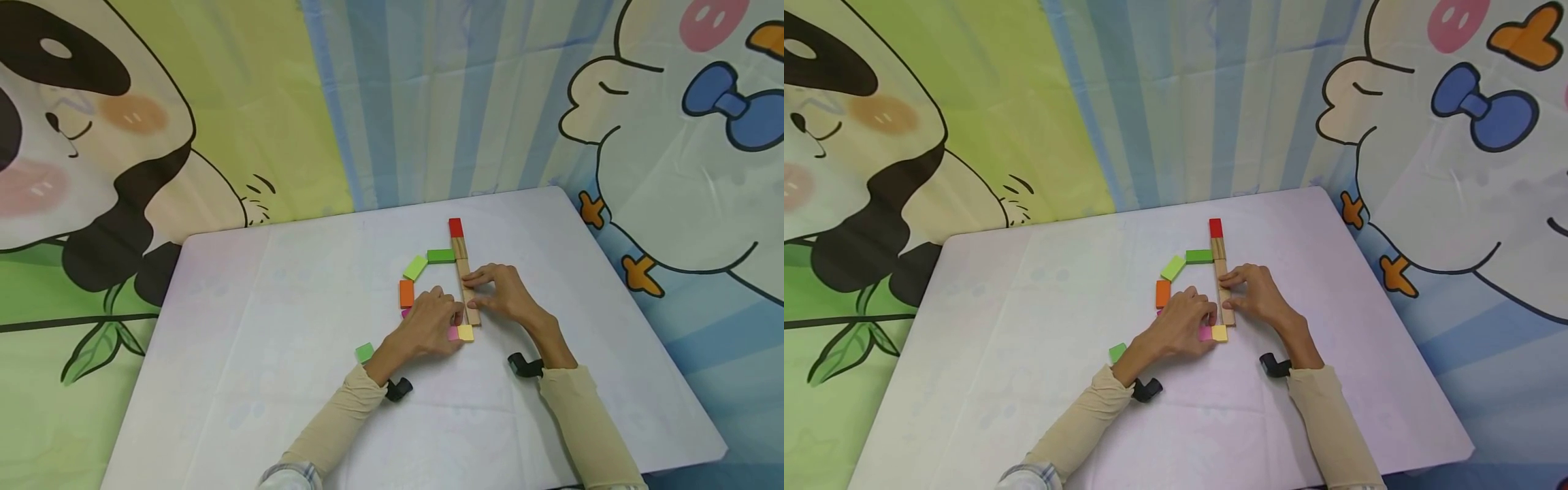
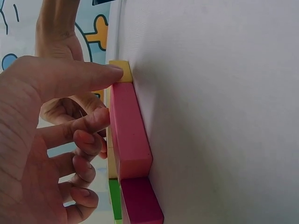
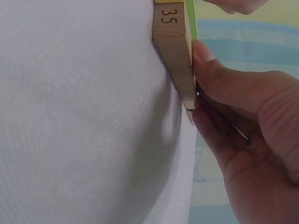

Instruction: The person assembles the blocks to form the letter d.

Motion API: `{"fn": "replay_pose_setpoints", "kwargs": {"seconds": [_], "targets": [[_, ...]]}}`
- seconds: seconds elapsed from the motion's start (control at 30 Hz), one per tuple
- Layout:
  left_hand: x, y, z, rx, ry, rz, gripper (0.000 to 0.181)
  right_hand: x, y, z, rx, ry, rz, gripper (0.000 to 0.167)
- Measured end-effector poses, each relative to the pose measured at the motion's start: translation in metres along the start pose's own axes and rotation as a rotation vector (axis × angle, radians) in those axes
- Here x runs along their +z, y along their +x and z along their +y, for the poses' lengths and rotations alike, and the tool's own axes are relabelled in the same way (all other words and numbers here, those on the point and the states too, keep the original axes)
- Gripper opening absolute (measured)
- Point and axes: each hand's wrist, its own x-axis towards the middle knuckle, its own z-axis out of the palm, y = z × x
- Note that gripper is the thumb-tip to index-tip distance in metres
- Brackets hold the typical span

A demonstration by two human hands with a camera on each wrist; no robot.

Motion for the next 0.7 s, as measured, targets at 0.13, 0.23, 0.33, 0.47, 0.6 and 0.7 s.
{"fn": "replay_pose_setpoints", "kwargs": {"seconds": [0.13,0.23,0.33,0.47,0.6,0.7], "targets": [[-0.0002,-0.0003,-0.0011,-0.002,-0.008,-0.01,0.026,-0.0006,0.0,-0.0011,0.001,0.0,-0.001,0.046],[-0.0016,0.0007,-0.0016,0.0,-0.009,-0.01,0.025,-0.0012,0.0002,-0.0016,0.003,0.002,-0.002,0.047],[-0.0028,0.0018,-0.0019,0.0,0.0,-0.011,0.025,-0.0012,0.0005,-0.0015,0.0,0.002,-0.002,0.047],[-0.003,0.0027,-0.0029,0.0,-0.011,-0.018,0.025,-0.0013,0.0007,-0.0009,0.005,0.0,0.001,0.046],[-0.0015,0.0019,-0.0041,0.007,-0.032,-0.014,0.024,-0.0006,0.0001,0.0,0.011,0.008,-0.001,0.046],[-0.0016,0.0013,-0.0051,0.012,-0.038,-0.012,0.023,-0.0007,0.0002,-0.0001,0.011,0.015,-0.002,0.046]]}}
